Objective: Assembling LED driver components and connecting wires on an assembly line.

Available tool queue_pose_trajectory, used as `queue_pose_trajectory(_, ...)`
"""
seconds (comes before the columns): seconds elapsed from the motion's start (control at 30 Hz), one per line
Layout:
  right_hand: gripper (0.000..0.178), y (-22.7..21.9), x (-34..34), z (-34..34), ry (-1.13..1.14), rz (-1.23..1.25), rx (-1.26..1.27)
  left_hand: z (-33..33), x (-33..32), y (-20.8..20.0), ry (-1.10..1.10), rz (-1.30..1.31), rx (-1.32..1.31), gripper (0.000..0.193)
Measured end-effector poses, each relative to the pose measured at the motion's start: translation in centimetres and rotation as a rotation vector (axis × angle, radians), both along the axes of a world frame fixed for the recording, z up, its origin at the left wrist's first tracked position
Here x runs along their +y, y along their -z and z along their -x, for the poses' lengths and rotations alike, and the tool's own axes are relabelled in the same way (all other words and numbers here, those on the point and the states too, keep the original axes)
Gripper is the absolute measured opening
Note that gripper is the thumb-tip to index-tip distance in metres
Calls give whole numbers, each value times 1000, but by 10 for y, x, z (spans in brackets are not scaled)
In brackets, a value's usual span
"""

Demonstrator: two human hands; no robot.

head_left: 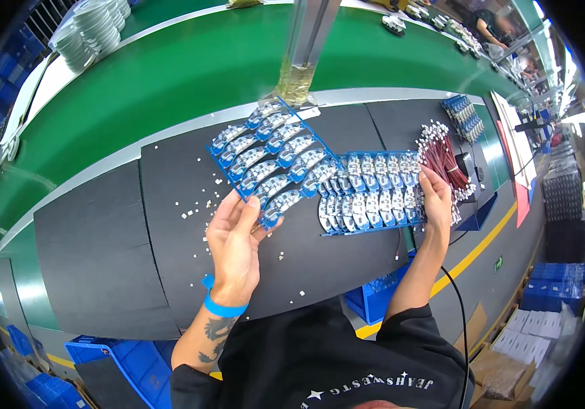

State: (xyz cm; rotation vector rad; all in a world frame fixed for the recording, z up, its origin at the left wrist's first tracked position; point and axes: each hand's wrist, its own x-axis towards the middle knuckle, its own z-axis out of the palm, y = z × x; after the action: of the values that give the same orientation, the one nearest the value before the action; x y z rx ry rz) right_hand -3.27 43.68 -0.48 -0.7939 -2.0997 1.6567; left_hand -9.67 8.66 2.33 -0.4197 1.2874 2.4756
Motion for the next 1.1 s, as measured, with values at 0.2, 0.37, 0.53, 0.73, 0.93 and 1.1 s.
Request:
queue_pose_trajectory(0.2,28,-13,-34,4,123,-711,183,-25,-22,-10,-62,-3,34,33)
queue_pose_trajectory(0.37,32,-46,-166,4,-375,451,309,-65,-49,8,-63,-15,242,45)
queue_pose_trajectory(0.53,32,-20,-217,5,-602,624,221,-81,-85,5,153,-129,289,74)
queue_pose_trajectory(0.73,19,-12,-270,-4,-402,389,126,-90,-83,8,-214,-121,243,73)
queue_pose_trajectory(0.93,14,-1,-279,-17,-704,409,-104,-103,-83,25,-134,80,385,60)
queue_pose_trajectory(1.1,11,-22,-275,-9,-757,94,-195,-105,-77,27,-58,901,669,39)
